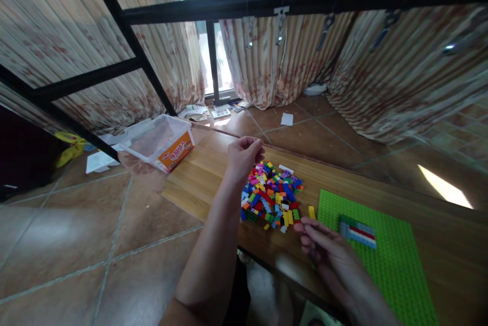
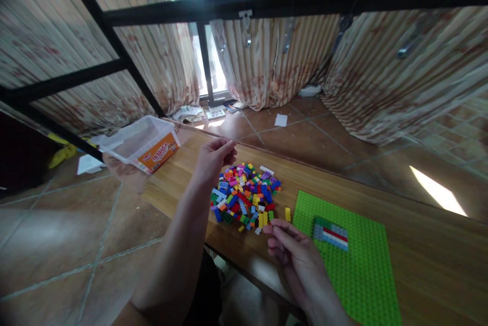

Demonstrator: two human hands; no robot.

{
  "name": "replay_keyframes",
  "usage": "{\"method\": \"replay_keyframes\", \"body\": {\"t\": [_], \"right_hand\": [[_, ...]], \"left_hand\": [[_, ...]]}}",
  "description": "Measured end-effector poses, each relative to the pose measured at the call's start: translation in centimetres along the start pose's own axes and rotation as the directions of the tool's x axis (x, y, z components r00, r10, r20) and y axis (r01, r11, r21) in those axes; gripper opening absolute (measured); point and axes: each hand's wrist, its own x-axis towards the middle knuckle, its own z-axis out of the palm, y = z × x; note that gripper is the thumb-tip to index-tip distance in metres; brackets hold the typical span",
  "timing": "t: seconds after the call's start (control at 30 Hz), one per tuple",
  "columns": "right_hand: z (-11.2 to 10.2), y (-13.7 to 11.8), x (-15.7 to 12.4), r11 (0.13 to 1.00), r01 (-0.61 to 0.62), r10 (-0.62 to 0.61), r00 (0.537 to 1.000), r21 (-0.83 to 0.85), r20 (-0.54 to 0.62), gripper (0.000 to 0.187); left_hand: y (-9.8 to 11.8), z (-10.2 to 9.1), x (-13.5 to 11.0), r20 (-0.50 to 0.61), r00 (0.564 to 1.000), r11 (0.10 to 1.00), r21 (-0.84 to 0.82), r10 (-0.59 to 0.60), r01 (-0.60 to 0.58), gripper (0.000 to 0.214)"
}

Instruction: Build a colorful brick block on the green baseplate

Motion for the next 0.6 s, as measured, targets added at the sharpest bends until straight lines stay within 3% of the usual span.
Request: {"method": "replay_keyframes", "body": {"t": [0.37, 0.5, 0.6], "right_hand": [[0.2, -0.1, 0.9, 1.000, -0.001, 0.000, 1.000, -0.009, -0.030, 0.035], [0.1, -0.1, 1.3, 0.987, 0.114, -0.121, 0.991, -0.114, -0.061, 0.034], [-0.1, 0.0, 1.7, 0.908, 0.236, -0.277, 0.958, -0.345, -0.075, 0.036]], "left_hand": [[0.4, -1.0, 0.1, -0.027, 1.000, 1.000, -0.017, 0.003, -0.004, 0.019], [0.5, -1.3, 0.2, -0.045, 0.999, 1.000, -0.020, -0.010, 0.009, 0.020], [0.6, -1.6, 0.3, -0.052, 0.999, 1.000, -0.030, -0.009, 0.008, 0.021]]}}
